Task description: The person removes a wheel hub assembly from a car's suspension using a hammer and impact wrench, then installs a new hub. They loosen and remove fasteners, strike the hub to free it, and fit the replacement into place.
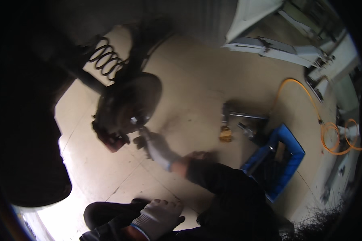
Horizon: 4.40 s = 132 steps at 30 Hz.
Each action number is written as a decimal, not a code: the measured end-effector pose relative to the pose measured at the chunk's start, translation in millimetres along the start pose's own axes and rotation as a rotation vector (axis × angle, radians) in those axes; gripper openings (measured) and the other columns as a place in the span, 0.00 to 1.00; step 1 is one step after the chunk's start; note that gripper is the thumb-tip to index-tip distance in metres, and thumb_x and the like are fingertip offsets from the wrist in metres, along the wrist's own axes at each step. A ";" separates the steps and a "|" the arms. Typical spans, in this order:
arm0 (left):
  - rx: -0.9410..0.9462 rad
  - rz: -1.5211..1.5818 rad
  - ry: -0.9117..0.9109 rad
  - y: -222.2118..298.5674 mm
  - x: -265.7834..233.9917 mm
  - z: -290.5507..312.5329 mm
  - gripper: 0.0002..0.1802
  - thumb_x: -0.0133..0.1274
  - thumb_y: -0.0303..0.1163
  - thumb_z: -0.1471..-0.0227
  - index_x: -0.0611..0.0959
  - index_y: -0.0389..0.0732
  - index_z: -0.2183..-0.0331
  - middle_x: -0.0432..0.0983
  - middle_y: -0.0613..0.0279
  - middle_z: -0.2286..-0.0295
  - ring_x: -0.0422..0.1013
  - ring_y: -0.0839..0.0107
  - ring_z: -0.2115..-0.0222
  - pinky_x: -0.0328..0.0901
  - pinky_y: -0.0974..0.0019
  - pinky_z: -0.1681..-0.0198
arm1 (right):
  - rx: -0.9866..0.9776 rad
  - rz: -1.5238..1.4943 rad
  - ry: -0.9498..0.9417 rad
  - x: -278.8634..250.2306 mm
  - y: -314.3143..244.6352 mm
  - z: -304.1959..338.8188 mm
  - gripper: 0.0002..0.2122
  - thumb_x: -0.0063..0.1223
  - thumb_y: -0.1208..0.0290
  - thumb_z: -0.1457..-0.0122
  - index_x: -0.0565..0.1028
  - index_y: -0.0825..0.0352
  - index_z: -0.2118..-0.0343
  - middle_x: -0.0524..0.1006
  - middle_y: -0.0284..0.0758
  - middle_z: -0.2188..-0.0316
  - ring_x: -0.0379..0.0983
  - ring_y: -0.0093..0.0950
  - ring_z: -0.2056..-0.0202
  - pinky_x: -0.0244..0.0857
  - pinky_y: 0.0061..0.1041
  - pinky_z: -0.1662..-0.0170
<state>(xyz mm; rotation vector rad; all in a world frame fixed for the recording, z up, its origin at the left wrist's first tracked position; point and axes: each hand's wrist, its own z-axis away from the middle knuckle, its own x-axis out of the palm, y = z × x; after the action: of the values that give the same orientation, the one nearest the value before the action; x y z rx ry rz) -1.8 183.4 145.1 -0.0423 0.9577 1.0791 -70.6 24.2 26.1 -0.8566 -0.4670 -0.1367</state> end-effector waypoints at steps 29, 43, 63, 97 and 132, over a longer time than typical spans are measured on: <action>-0.010 -0.094 -0.123 9.3 -15.9 -14.0 0.32 0.59 0.52 0.48 0.77 0.44 0.47 0.83 0.51 0.63 0.79 0.51 0.58 0.71 0.52 0.52 | -0.321 0.352 0.071 0.6 8.6 -16.6 0.25 0.52 0.43 0.36 0.81 0.65 0.61 0.79 0.33 0.72 0.71 0.27 0.81 0.67 0.29 0.76; -0.014 -0.128 -0.084 12.8 -13.0 -10.6 0.29 0.55 0.52 0.43 0.79 0.43 0.48 0.83 0.50 0.64 0.80 0.50 0.60 0.71 0.50 0.53 | -0.152 0.069 0.068 8.4 -4.8 6.0 0.27 0.46 0.42 0.33 0.79 0.68 0.64 0.76 0.31 0.78 0.65 0.21 0.85 0.61 0.24 0.80; -0.174 -0.184 -0.229 21.6 -16.1 -72.9 0.29 0.55 0.56 0.42 0.80 0.46 0.48 0.83 0.53 0.60 0.79 0.51 0.58 0.72 0.51 0.53 | 0.048 0.544 1.481 -392.9 58.5 310.2 0.16 0.59 0.56 0.40 0.79 0.63 0.57 0.83 0.37 0.60 0.81 0.33 0.56 0.75 0.26 0.56; -0.250 0.586 -0.320 105.9 75.3 -254.3 0.32 0.61 0.50 0.42 0.78 0.36 0.47 0.81 0.59 0.68 0.76 0.71 0.67 0.70 0.65 0.62 | 0.507 1.405 0.462 -533.5 1.6 280.5 0.14 0.62 0.62 0.48 0.85 0.66 0.63 0.84 0.46 0.61 0.82 0.46 0.59 0.75 0.42 0.54; -0.138 0.619 -0.071 91.8 32.5 -247.4 0.26 0.64 0.44 0.44 0.81 0.35 0.50 0.84 0.54 0.63 0.80 0.70 0.63 0.72 0.68 0.58 | -0.114 1.001 1.328 -513.1 41.8 272.0 0.17 0.61 0.68 0.43 0.78 0.66 0.51 0.79 0.41 0.56 0.77 0.41 0.51 0.70 0.36 0.46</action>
<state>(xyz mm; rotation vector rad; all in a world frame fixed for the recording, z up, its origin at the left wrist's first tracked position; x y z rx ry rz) -225.4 139.6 8.1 0.1900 0.8483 1.7036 -607.9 221.4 -80.6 -0.8405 1.2203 0.2060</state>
